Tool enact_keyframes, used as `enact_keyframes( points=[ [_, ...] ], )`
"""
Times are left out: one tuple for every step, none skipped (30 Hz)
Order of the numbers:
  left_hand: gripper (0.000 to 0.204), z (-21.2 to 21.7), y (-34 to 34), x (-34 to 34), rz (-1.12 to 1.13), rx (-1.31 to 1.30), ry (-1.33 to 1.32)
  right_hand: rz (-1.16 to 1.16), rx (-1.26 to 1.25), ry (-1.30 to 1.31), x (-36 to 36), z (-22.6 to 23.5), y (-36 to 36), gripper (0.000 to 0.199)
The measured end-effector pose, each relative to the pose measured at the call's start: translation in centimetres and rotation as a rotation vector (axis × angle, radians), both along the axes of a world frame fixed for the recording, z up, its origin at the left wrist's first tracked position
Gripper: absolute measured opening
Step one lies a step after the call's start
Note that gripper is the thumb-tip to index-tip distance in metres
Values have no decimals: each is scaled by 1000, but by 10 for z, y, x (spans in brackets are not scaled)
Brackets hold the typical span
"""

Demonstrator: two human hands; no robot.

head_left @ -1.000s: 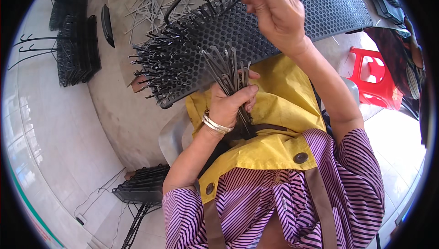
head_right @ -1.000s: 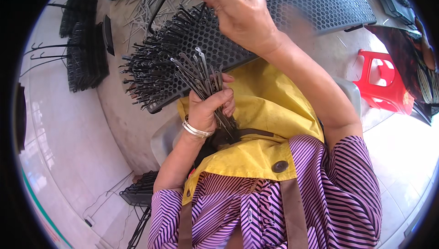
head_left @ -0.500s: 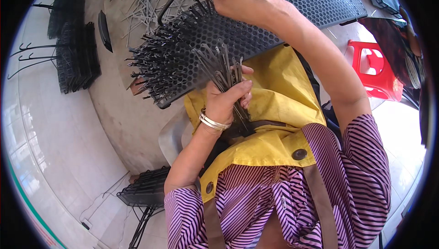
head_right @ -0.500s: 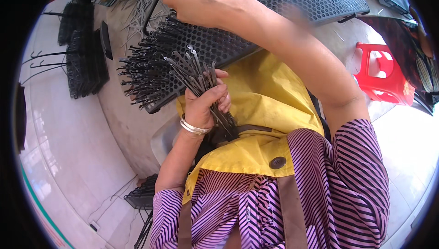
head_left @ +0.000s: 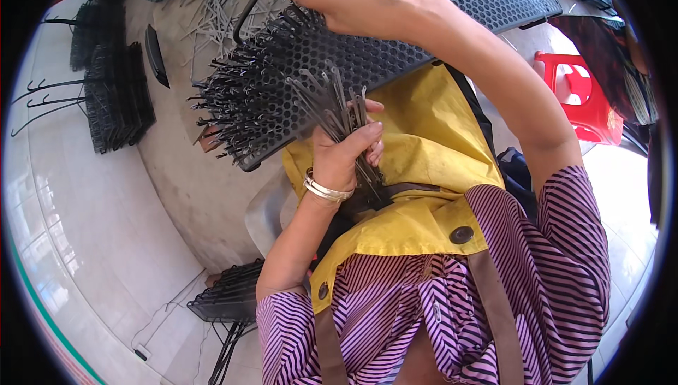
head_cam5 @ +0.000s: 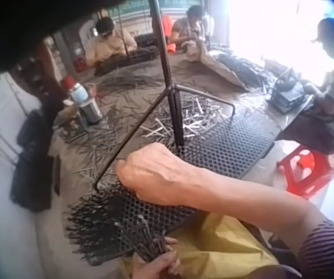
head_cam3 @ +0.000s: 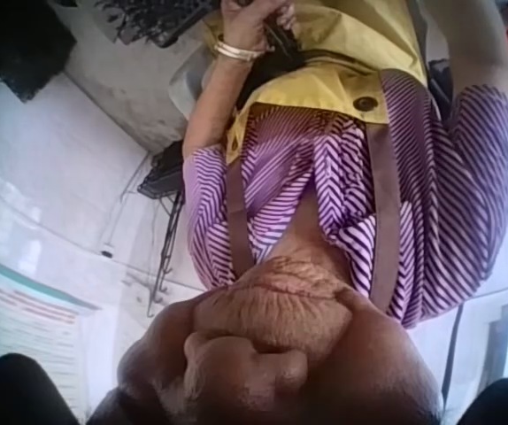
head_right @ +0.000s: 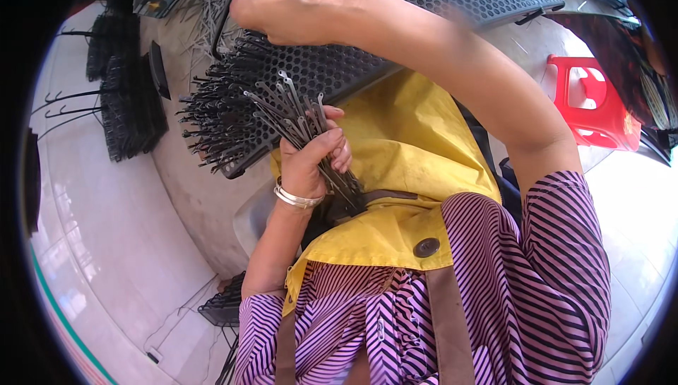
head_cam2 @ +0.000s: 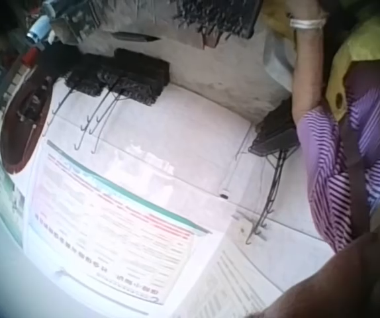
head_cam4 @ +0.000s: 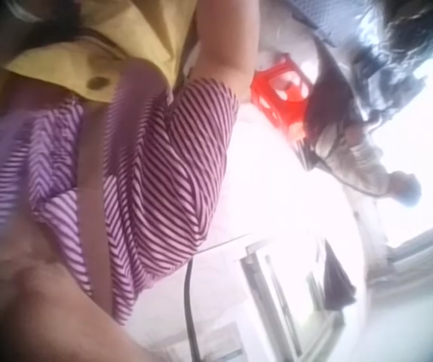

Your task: Sorting thin metal rods and inserting them individually into a perforated organizing tray.

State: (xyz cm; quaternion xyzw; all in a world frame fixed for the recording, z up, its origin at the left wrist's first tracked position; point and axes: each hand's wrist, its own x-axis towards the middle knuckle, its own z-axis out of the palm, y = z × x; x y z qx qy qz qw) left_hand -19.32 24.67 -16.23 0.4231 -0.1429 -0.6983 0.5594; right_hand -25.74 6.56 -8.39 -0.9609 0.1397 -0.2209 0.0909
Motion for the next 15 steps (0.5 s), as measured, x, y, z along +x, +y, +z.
enact_keyframes(
  points=[
    [22, 1, 0, 0, 2, -1, 4, 1, 2, 1, -1, 4, 3, 10],
    [22, 1, 0, 0, 3, 2, 5, -9, -16, 12, -3, 10, 5, 9],
    [22, 2, 1, 0, 1, 4, 5, -19, -34, 23, -3, 13, 6, 9],
    [22, 2, 0, 0, -7, 6, 6, -22, -33, 24, -4, 15, 5, 9],
    [22, 2, 0, -1, -10, 7, 7, 6, -35, 28, -4, 15, 4, 9],
    [22, 2, 0, -1, -8, 6, 6, 36, -38, 33, -3, 15, 2, 9],
    [22, 2, 0, -1, -4, 5, 4, 33, -37, 32, -1, 13, 0, 9],
    [22, 2, 0, -1, -7, 6, 4, 63, -75, 45, 2, 8, -3, 10],
    [22, 2, 0, -2, -7, 6, 1, 93, -114, 58, 4, 3, -5, 10],
    [22, 2, 0, -1, -6, 5, -2, 93, -114, 57, 5, -3, -5, 10],
    [22, 2, 0, -1, -5, 5, -2, 111, -73, -47, 6, -9, -5, 10],
    [22, 2, 0, -1, -4, 4, -3, 129, -33, -151, 6, -14, -5, 11],
    [22, 2, 0, 0, 3, 3, -3, 134, -32, -151, 6, -13, -2, 11],
    [22, 1, 1, 0, 8, 3, -3, 12, -19, -30, 4, -12, 2, 12],
    [22, 1, 0, 0, 3, 0, -2, -111, -7, 90, 1, -10, 7, 13]
  ],
)
